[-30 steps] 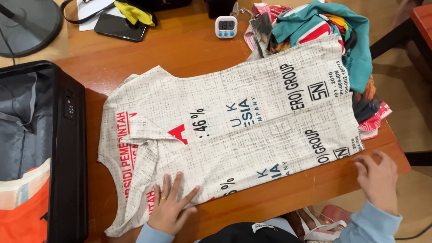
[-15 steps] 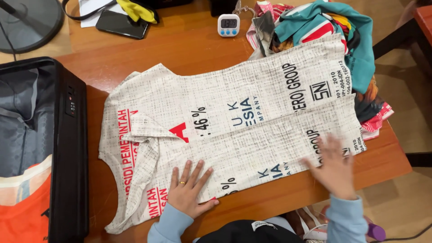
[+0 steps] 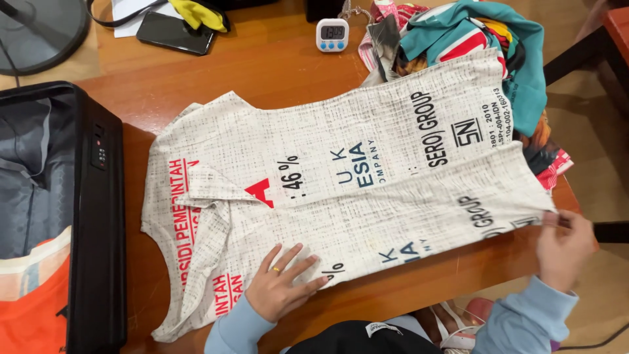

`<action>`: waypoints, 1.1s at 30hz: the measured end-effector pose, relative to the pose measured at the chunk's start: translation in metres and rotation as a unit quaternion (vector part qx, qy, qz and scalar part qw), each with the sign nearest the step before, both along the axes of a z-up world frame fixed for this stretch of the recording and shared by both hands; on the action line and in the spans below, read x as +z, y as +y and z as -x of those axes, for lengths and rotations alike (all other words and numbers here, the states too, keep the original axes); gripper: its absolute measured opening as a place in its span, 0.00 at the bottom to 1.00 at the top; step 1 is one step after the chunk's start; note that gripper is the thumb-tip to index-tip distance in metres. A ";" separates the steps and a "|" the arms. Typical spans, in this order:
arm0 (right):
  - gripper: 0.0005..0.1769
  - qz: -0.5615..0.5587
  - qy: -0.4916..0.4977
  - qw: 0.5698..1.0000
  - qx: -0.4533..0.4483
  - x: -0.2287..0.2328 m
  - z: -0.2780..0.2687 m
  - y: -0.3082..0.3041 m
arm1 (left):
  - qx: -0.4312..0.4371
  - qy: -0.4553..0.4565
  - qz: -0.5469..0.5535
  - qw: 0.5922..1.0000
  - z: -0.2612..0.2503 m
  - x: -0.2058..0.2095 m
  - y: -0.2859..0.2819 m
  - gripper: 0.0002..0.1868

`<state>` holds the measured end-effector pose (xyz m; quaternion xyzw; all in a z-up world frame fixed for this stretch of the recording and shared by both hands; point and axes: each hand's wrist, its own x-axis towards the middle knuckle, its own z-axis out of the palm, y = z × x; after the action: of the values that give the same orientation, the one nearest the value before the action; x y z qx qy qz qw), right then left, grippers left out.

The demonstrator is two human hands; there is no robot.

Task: Folding shirts and packing them into a suitcase.

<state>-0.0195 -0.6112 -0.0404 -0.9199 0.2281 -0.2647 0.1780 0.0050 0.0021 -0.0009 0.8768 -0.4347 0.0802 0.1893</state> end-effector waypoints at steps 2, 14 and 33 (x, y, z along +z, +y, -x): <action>0.15 0.006 0.015 1.000 -0.006 -0.006 0.015 -0.020 | -0.021 0.038 0.012 0.999 -0.001 0.021 0.005 0.30; 0.43 0.104 0.191 0.955 0.201 0.025 -0.051 0.142 | 0.109 0.006 -0.008 0.994 -0.001 0.005 0.010 0.43; 0.42 0.174 0.160 0.867 0.438 0.036 -0.080 0.234 | 0.074 -0.006 0.024 0.997 -0.049 -0.018 -0.043 0.45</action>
<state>0.0609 -0.3767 -0.0042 -0.9712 -0.2223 -0.0436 0.0739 0.0538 -0.0411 -0.0192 0.9015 -0.3672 0.1096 0.2012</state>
